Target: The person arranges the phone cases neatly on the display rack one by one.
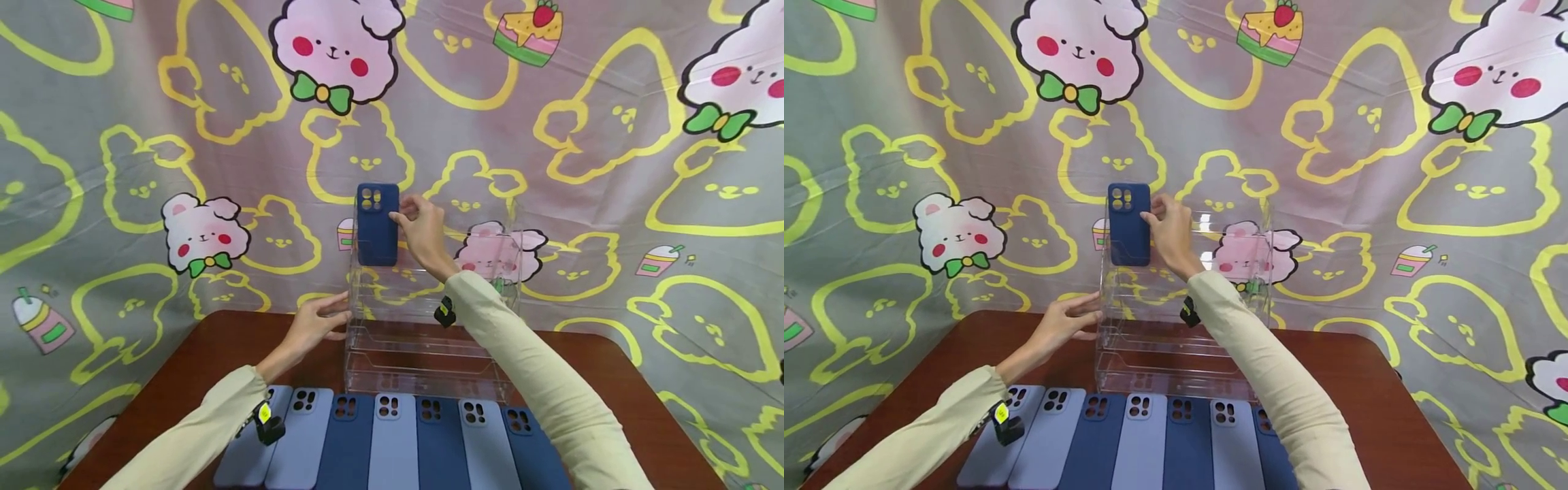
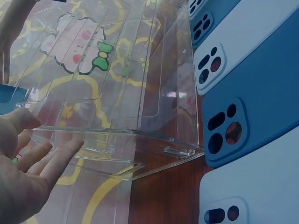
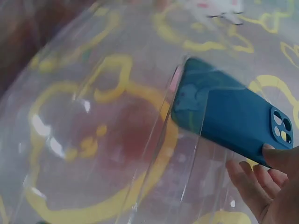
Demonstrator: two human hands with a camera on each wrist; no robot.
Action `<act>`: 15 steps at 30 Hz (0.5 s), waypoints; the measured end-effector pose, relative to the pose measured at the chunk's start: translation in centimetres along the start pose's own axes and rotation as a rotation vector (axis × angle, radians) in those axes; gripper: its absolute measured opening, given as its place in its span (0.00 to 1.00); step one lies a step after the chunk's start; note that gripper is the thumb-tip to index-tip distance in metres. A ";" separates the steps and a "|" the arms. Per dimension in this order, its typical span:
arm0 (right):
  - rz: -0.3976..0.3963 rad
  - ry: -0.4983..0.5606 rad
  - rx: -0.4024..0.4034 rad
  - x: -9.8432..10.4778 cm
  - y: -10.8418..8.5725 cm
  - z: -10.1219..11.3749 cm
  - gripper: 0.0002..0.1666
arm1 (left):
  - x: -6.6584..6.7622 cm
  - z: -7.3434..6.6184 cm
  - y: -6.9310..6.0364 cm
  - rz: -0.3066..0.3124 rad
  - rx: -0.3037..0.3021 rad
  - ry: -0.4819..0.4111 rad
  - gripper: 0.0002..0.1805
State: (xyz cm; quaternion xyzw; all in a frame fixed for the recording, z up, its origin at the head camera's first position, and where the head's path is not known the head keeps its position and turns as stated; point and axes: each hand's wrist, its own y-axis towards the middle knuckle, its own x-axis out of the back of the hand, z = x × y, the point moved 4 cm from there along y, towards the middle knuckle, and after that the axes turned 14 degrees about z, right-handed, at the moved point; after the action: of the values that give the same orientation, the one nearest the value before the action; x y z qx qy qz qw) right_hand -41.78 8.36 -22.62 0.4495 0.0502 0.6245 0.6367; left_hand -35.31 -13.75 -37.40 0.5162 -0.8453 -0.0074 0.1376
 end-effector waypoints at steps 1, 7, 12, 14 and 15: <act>0.005 -0.038 0.003 0.1 -0.1 0.0 0.12 | -0.1 0.0 0.1 0.001 -0.003 0.001 0.30; 0.069 -0.078 0.000 1.0 -0.7 -0.2 0.13 | -0.4 0.0 0.2 -0.002 -0.019 0.004 0.30; 0.129 -0.069 -0.010 1.9 -1.6 -0.4 0.16 | -0.2 0.1 0.0 0.012 0.001 0.004 0.30; 0.153 -0.070 -0.007 2.4 -1.9 -0.4 0.18 | 0.0 0.1 0.1 0.020 0.003 -0.005 0.31; 0.161 -0.070 -0.006 2.6 -2.1 -0.4 0.19 | 0.1 0.0 0.2 0.023 0.002 -0.010 0.31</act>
State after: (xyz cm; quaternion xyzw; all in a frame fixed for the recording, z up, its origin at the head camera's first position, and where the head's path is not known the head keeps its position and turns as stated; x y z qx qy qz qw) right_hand -39.91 11.20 -22.91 0.4718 -0.0103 0.6577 0.5872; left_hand -35.51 -13.75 -37.36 0.5065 -0.8519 -0.0073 0.1329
